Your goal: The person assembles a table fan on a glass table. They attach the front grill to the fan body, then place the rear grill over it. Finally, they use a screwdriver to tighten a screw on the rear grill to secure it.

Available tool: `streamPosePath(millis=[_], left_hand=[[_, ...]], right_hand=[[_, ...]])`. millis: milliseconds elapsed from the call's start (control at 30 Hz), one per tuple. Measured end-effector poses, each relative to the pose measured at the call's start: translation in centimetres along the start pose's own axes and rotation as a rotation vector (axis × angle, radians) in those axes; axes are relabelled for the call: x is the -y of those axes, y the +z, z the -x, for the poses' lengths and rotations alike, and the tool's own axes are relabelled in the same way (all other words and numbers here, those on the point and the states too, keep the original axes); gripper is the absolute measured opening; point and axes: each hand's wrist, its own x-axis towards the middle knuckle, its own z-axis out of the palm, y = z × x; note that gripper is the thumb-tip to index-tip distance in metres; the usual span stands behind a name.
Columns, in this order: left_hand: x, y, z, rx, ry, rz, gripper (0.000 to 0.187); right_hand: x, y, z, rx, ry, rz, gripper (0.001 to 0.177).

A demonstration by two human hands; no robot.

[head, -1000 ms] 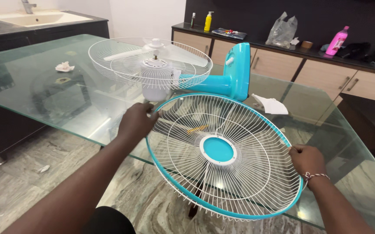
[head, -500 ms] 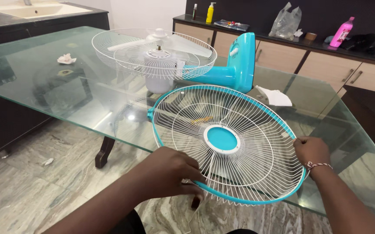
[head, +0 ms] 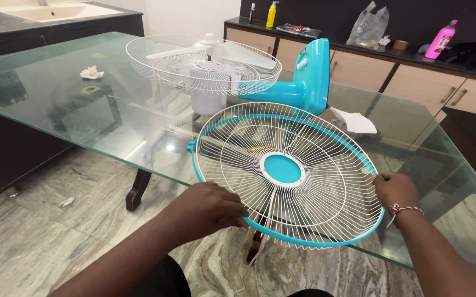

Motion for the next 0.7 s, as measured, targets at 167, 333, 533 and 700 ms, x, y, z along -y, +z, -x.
streamPosePath(millis=[167, 333, 533, 700], left_hand=[[0.0, 0.4, 0.3, 0.047, -0.031, -0.027, 0.021], [-0.1, 0.6, 0.2, 0.036, -0.031, -0.042, 0.022], [-0.2, 0.6, 0.1, 0.069, -0.069, -0.058, 0.023], [0.2, -0.2, 0.7, -0.065, -0.025, 0.031, 0.02]], right_hand=[[0.3, -0.6, -1.0, 0.039, 0.126, -0.313, 0.032], [1.0, -0.8, -0.7, 0.044, 0.194, -0.388, 0.03], [1.6, -0.9, -0.1, 0.052, 0.216, -0.462, 0.03], [1.9, -1.1, -0.1, 0.001, 0.1, -0.246, 0.033]])
